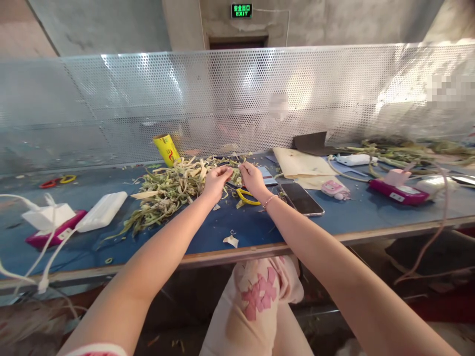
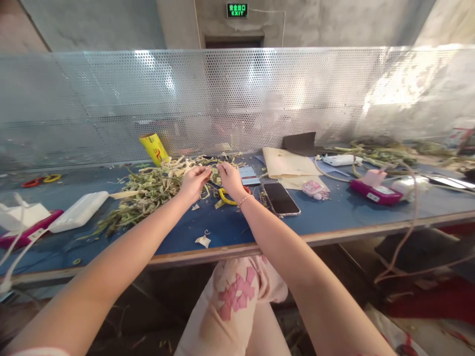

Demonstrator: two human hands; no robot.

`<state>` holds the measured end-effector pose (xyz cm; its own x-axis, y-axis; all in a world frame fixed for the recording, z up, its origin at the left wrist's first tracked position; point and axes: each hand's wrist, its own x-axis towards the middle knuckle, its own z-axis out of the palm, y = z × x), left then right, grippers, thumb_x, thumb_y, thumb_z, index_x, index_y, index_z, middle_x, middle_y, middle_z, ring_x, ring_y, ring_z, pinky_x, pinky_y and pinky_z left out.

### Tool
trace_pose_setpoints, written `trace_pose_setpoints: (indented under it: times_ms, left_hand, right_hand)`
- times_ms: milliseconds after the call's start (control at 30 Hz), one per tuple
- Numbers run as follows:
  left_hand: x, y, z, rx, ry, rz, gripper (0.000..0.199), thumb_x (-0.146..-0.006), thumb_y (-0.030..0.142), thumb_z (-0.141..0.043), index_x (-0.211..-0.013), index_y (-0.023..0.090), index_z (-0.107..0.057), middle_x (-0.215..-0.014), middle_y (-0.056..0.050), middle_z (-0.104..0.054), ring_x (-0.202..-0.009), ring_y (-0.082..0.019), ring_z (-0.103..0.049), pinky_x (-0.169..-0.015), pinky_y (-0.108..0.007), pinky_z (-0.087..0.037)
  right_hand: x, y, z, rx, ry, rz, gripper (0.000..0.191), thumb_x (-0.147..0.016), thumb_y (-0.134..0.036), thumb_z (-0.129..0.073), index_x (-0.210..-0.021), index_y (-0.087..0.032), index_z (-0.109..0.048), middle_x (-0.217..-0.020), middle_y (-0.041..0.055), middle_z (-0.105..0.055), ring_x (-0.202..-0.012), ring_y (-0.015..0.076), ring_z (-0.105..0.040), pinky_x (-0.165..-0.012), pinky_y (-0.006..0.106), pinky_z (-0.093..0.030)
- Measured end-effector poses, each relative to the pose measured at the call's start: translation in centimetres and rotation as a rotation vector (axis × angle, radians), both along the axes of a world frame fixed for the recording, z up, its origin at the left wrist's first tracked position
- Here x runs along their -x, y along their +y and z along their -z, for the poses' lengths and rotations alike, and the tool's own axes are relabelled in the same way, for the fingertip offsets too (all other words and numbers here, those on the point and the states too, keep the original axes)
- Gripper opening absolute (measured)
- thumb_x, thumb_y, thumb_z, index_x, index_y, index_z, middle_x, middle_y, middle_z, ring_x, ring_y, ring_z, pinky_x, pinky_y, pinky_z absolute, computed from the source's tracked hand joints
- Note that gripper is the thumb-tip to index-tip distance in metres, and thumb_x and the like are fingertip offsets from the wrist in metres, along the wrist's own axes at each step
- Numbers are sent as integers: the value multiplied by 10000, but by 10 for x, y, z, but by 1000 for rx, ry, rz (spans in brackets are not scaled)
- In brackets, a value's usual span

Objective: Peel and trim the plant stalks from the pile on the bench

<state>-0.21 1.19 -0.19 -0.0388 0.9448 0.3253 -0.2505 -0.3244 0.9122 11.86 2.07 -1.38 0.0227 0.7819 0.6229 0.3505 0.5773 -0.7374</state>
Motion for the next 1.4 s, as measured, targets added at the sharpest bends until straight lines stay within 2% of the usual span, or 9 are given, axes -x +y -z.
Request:
trace_pose_setpoints:
  times_ms: [233, 433, 600, 700, 767, 833, 1000, 1200, 1400]
  left_hand:
    - [-2, -2, 0, -37, -32, -22, 77, -608, 153, -645, -609, 137, -569, -544, 37, -512, -509, -44, -427, -538, -185, -351]
    - [-1, 0, -2, -91, -2, -50, 77, -652, 120, -598, -609, 142, -539, -531, 40, -490, -505, -49, -423, -534, -186, -347]
    - [3, 6, 0, -144, 60, -149, 54, -665, 145, -592, -637, 145, -546, -551, 32, -509, -523, -59, -444, -551, -192, -357]
    - [7, 9, 0, -155, 99, -223, 59, -673, 174, -589, -654, 151, -538, -607, 18, -545, -559, -69, -472, -582, -202, -382]
    - [10, 11, -1, -176, 115, -233, 61, -682, 190, -580, -668, 153, -533, -696, -1, -584, -595, -73, -492, -610, -210, -398]
    - [13, 13, 0, -204, 142, -236, 67, -691, 205, -574, -681, 156, -530, -722, -6, -589, -605, -76, -496, -615, -214, -401]
    - [16, 19, 4, -270, 278, -291, 72, -713, 215, -558, -683, 162, -519, -613, 15, -525, -562, -85, -469, -577, -217, -376]
    - [16, 18, 6, -339, 396, -298, 90, -728, 215, -551, -681, 167, -491, -642, 7, -530, -598, -99, -488, -604, -227, -382]
    - [14, 13, 4, -323, 374, -285, 87, -709, 212, -567, -664, 161, -513, -606, 14, -523, -570, -91, -478, -586, -216, -366]
  right_hand:
    - [1, -1, 1, -3, 10, -27, 252, -809, -349, -366, -606, -202, -392, -491, -50, -392, -552, 105, -417, -568, 223, -314]
    - [3, -1, 1, 10, 65, -90, 259, -816, -368, -370, -612, -209, -388, -438, -61, -368, -473, 98, -402, -536, 228, -332]
    - [2, 1, 0, 146, 247, -241, 254, -797, -400, -401, -632, -207, -412, -436, -72, -355, -408, 80, -368, -477, 227, -334]
    - [0, 1, -2, 235, 357, -385, 198, -775, -365, -416, -679, -197, -454, -517, -48, -443, -476, 82, -441, -502, 224, -372]
    - [-1, 1, -2, 246, 351, -422, 123, -742, -306, -439, -719, -191, -475, -584, -33, -494, -552, 87, -493, -546, 226, -398]
    - [-1, 1, -2, 215, 305, -391, 97, -701, -265, -476, -763, -191, -487, -634, -31, -507, -617, 94, -518, -589, 233, -417]
    - [3, 1, 0, 65, 156, -262, 271, -622, -255, -597, -863, -188, -492, -790, -1, -522, -707, 105, -523, -679, 266, -443]
    - [6, 5, 4, 4, 60, -258, 284, -645, -223, -590, -917, -189, -513, -833, 8, -521, -680, 96, -523, -647, 257, -464]
    - [4, 4, 5, -102, 1, -244, 311, -652, -187, -591, -962, -207, -561, -948, 38, -490, -721, 107, -536, -649, 274, -500]
